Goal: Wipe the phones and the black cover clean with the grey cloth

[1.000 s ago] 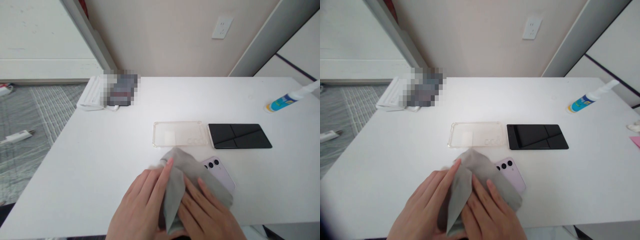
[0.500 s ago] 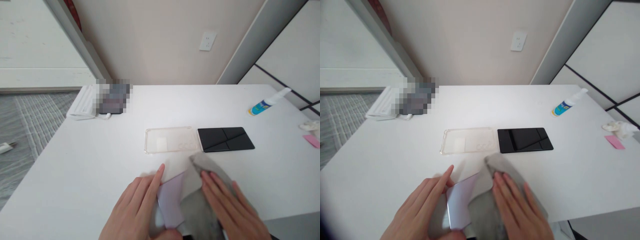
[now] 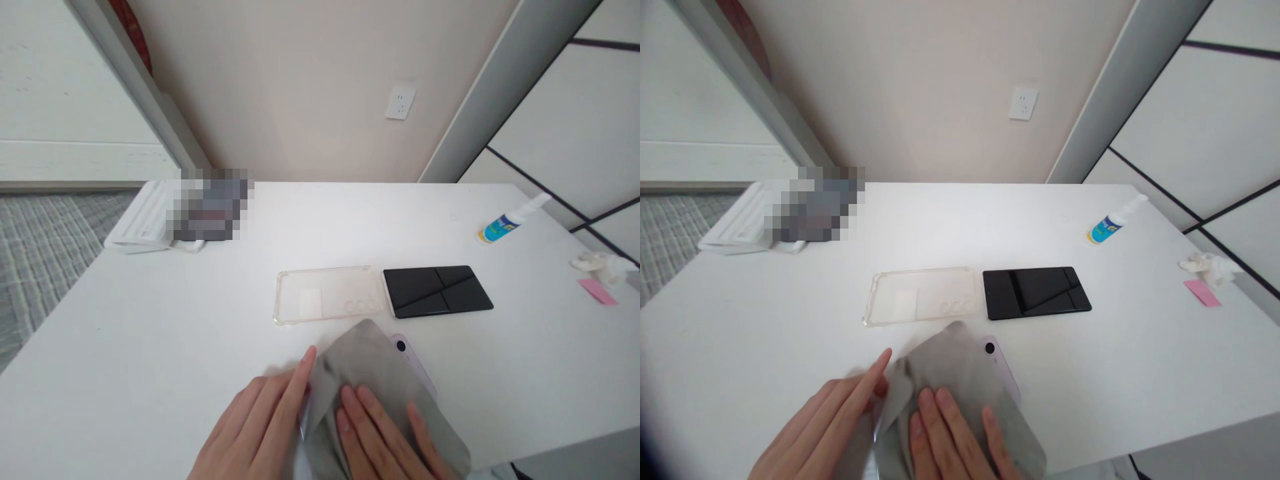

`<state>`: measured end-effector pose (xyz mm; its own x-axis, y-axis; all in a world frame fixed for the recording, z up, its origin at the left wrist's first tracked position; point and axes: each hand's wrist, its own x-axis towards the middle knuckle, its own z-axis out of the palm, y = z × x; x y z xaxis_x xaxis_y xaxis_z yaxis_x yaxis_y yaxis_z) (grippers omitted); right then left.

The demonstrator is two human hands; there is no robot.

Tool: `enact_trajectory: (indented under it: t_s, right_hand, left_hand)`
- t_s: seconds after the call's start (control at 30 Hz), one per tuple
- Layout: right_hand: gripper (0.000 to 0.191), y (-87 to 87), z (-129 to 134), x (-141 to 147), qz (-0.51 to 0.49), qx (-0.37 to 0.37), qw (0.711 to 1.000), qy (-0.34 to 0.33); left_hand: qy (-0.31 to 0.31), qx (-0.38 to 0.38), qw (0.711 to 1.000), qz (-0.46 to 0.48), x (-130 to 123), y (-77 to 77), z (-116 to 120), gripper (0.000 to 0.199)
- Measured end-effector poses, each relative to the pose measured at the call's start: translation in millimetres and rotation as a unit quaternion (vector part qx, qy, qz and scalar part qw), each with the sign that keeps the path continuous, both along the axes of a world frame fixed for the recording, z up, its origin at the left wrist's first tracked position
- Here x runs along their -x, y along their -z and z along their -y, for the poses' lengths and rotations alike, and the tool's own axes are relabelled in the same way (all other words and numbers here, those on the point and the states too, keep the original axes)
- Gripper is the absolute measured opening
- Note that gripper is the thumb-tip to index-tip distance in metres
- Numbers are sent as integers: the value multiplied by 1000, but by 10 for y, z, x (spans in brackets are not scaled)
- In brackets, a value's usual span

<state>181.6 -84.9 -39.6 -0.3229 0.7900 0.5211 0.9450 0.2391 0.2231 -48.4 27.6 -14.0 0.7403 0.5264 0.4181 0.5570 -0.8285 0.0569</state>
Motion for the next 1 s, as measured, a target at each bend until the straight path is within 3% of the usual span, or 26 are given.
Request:
enact_trajectory:
  t_s: [0.2,0.33,0.5,0.63,0.7,0.8,0.93,1.0]
  right_hand:
    - [50,-113,-67,-41,-3,62,998,18]
    - [40,-177,-114,-62,15,46,996,-79]
    - [70,-173,-96,-114,0,81,996,33]
    - [40,-156,-51,-51,36,55,996,-60]
    - [44,-174,-41,-67,14,72,996,-50]
    - [63,-184,-34,-109,-19,95,995,22]
    - [40,-161,-27,-84,23,61,996,-63]
    - [46,-167,-31,-84,19,70,995,-62]
  left_hand:
    - [-5,2,1000,-12,-22,-52,19,69]
    - [-9,-6,1000,-16,-9,-54,38,69]
    - [-10,26,999,-15,-13,-50,38,100]
    - [-6,19,1000,-12,-15,-48,36,105]
    - [-8,26,999,-19,-11,-54,50,108]
    - [-14,46,999,-25,0,-56,79,112]
    - [-15,49,998,-22,11,-36,91,116]
    - [-15,42,999,-18,7,-35,82,116]
